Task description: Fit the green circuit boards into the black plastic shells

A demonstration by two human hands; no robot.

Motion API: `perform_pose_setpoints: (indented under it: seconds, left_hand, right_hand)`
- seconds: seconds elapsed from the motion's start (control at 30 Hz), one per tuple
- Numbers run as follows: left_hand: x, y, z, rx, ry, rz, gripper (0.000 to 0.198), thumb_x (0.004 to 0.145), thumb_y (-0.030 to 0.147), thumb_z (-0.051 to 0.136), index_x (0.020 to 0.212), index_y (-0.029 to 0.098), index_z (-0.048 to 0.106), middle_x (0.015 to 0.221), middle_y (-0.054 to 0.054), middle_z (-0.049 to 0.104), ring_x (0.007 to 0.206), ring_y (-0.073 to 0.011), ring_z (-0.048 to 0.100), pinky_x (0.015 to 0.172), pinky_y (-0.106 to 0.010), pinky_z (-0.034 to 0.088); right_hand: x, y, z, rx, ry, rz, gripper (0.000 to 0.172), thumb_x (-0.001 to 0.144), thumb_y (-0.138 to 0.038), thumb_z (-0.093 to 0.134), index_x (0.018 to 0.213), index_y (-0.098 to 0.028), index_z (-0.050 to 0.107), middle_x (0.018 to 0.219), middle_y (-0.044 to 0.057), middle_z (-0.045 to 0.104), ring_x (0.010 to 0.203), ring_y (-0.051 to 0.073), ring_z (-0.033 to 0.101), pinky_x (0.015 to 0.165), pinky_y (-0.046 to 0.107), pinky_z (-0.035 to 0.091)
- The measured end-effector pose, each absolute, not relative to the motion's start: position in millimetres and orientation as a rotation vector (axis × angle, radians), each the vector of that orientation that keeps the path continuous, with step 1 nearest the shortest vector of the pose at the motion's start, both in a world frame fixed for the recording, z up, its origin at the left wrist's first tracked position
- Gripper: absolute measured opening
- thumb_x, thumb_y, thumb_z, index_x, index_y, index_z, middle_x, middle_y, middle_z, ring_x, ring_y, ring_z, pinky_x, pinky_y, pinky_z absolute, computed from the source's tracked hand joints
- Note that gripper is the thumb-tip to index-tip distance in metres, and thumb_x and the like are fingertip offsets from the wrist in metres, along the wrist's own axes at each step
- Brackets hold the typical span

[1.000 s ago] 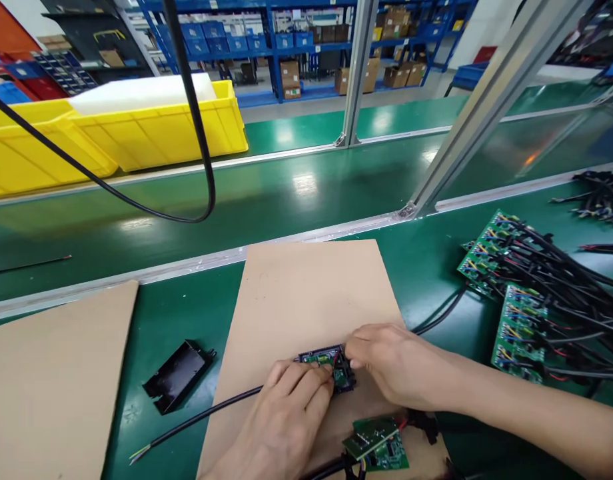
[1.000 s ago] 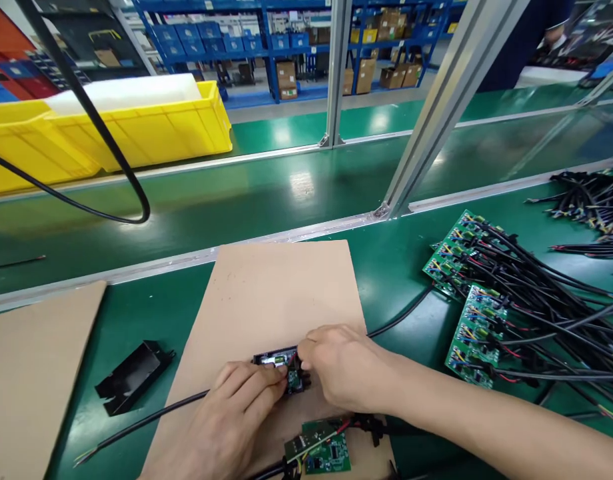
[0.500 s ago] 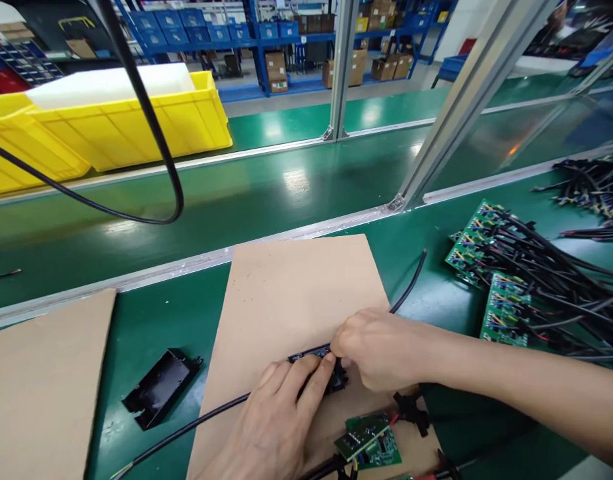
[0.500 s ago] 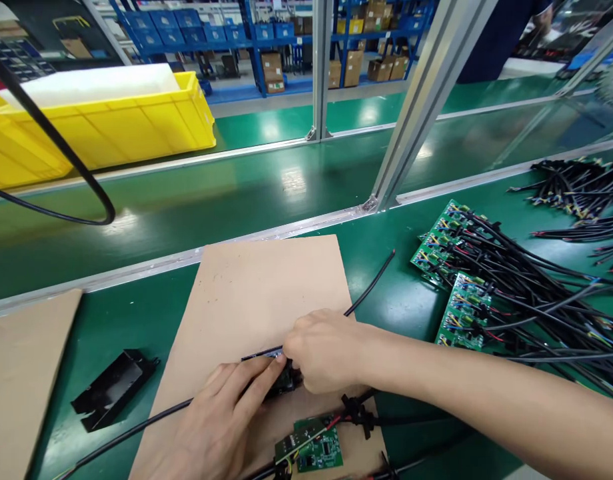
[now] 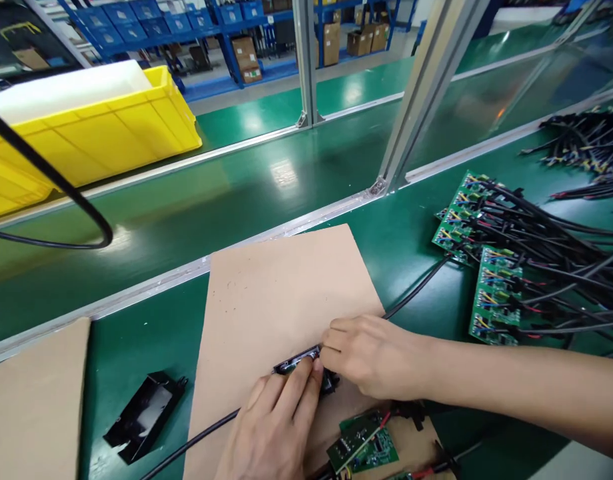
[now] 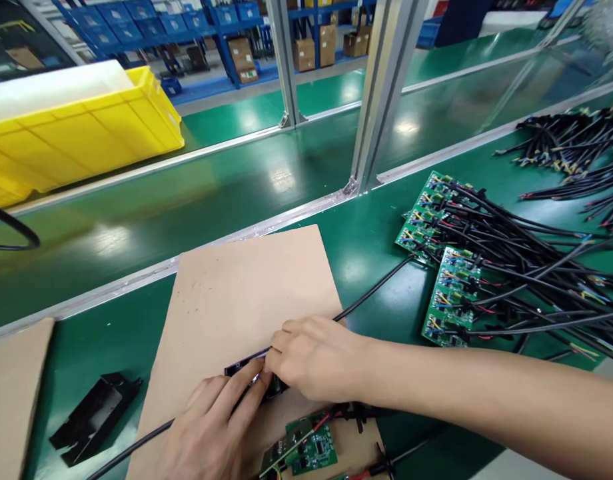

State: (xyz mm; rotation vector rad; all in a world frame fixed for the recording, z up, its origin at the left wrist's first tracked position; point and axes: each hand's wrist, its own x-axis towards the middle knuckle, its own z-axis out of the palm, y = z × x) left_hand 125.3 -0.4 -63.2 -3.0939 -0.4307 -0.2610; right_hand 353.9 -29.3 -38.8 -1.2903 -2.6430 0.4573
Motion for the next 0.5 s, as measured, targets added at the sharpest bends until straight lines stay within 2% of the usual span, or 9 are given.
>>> perform_pose_setpoints:
  seconds: [0.17,0.3,0.37,0.5]
  left_hand:
    - [129.7,-4.5,-60.1,-3.154,-0.571,-0.199,0.068,0.065,0.009,0.046,0.133,0.008,0.049,0.123,-0.018,0.058,0.084,-0.0272,0.053,0.071,-0.04,0.05]
    - [128.6,-4.8,-53.1,-3.256,-0.652,-0.426,0.047,0.077,0.005,0.044,0.123,0.011,0.056,0.12,-0.015,0.059,0.096,-0.0248,0.056,0.081,-0.037,0.052]
    - [127.0,-4.5,-49.5,-3.238,-0.652,-0.44,0.037,0.084,0.006,0.045,0.117,0.013,0.06,0.12,-0.013,0.06,0.1,-0.0249,0.056,0.084,-0.037,0.052]
    - [125.7,-6.2,-48.1,-3.193,-0.614,-0.32,0.037,0.083,0.005,0.045,0.116,0.011,0.061,0.115,-0.011,0.062,0.094,-0.0256,0.056,0.082,-0.04,0.053]
  right_hand:
    - [354.0,-28.2,-41.7,-1.365,-2.625,0.447,0.015,0.086,-0.006,0.05,0.089,-0.012,0.063,0.086,0.008,0.064,0.079,0.021,0.057,0.063,0.032,0.041]
    - [360.5,-30.6,-41.0,-1.384,-2.626,0.515,0.014,0.082,-0.005,0.054,0.09,-0.014,0.062,0.088,0.006,0.063,0.081,0.019,0.057,0.068,0.03,0.043]
    - [362.3,-32.1,-39.4,-1.408,-2.6,0.549,0.013,0.084,-0.006,0.053,0.088,-0.016,0.061,0.087,0.005,0.062,0.081,0.019,0.056,0.07,0.03,0.043]
    - [353.9,-35.9,-31.6,-1.544,-2.387,0.633,0.013,0.084,-0.012,0.053,0.095,-0.015,0.06,0.091,0.007,0.06,0.087,0.022,0.055,0.081,0.035,0.044]
